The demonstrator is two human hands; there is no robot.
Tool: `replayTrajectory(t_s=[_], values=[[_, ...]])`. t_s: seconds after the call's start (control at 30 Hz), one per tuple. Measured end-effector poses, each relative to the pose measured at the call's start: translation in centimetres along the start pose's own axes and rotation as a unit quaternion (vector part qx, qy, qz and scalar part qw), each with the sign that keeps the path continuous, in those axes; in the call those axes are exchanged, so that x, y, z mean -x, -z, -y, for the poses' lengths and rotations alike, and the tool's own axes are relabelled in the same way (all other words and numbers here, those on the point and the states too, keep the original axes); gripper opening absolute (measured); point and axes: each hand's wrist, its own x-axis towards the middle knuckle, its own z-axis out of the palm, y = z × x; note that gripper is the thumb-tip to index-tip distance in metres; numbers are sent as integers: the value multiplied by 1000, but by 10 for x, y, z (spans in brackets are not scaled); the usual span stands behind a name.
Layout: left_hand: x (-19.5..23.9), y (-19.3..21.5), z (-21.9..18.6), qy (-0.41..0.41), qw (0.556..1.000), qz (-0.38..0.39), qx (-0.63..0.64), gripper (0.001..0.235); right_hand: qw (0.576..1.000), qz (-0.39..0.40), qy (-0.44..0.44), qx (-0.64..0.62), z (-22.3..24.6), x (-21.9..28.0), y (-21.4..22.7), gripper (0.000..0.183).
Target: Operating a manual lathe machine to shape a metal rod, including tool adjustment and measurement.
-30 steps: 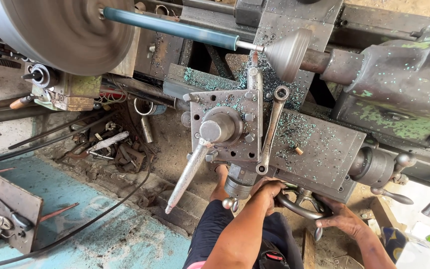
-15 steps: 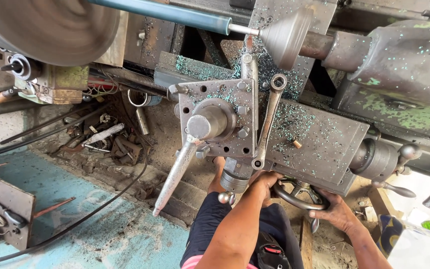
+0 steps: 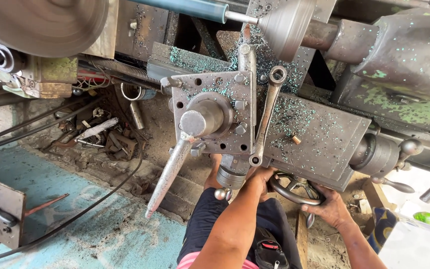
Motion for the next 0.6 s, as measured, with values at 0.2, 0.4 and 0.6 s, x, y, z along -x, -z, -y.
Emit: replayTrajectory(t_s=[0.2,0.4,0.6], values=[[7,3,4,-13,1000,13,13,12,999,-12,-4,44,10,5,-2,120],[82,4,8,-40,977,-105,180,43,996,-23,-12,91,25,12,-4,121],[161,18,33,-220,968,-90,-84,31,995,-29,-32,93,39,20,-7,122]])
